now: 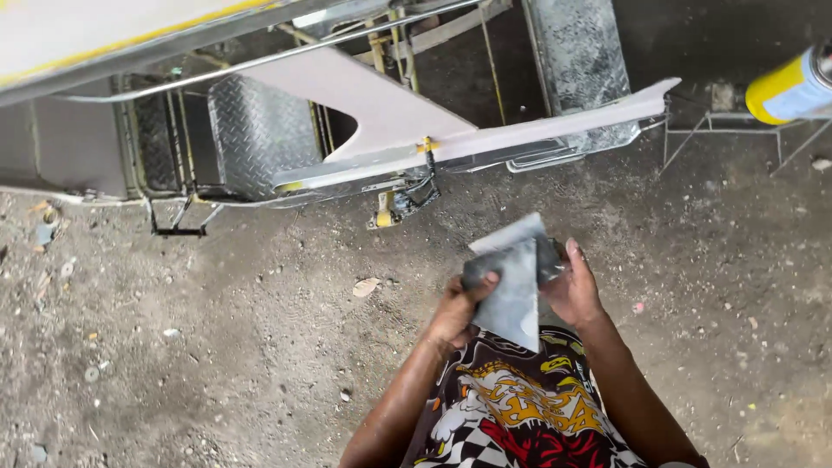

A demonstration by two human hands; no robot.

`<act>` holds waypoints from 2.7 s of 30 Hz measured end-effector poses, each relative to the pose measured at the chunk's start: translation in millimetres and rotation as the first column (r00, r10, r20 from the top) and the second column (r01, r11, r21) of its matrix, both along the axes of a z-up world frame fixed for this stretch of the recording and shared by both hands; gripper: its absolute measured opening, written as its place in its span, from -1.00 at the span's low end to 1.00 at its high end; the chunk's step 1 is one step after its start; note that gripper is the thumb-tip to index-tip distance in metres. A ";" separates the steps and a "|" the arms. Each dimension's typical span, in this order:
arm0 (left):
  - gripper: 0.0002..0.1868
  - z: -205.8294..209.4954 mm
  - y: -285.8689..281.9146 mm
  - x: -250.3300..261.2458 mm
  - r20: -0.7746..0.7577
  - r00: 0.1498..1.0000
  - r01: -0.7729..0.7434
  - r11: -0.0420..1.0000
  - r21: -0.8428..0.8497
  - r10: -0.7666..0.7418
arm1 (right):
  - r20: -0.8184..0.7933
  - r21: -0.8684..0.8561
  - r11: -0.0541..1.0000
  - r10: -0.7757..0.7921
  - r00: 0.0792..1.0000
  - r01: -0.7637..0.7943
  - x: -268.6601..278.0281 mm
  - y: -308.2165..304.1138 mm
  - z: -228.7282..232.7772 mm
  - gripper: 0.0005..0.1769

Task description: The person scrapes a white car part with a metal scraper, then scoops filler from a can and applies it to the surface using two scrapers. The person smooths the filler along the edge of the part.

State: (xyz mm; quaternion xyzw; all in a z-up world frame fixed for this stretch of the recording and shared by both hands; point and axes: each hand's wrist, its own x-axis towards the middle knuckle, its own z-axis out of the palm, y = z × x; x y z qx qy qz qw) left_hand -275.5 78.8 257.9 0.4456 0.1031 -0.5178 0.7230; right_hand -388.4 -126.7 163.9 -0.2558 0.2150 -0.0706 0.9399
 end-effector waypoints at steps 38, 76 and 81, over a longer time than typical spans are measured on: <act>-0.60 3.4 -74.9 -199.7 0.405 0.885 -0.309 0.940 0.144 0.229 | 0.393 0.030 0.970 0.209 0.895 -0.240 -112.4 -127.2 113.5 -0.39; -0.74 45.5 54.6 -156.9 0.257 0.723 -0.675 0.734 0.070 0.641 | 0.120 -0.987 0.023 0.748 0.653 0.156 -96.6 35.5 147.2 -0.56; -0.75 35.3 141.8 -126.7 0.225 0.689 -0.711 0.703 0.028 0.689 | 0.067 -0.997 0.024 0.742 0.667 0.074 -59.3 106.6 143.3 -0.57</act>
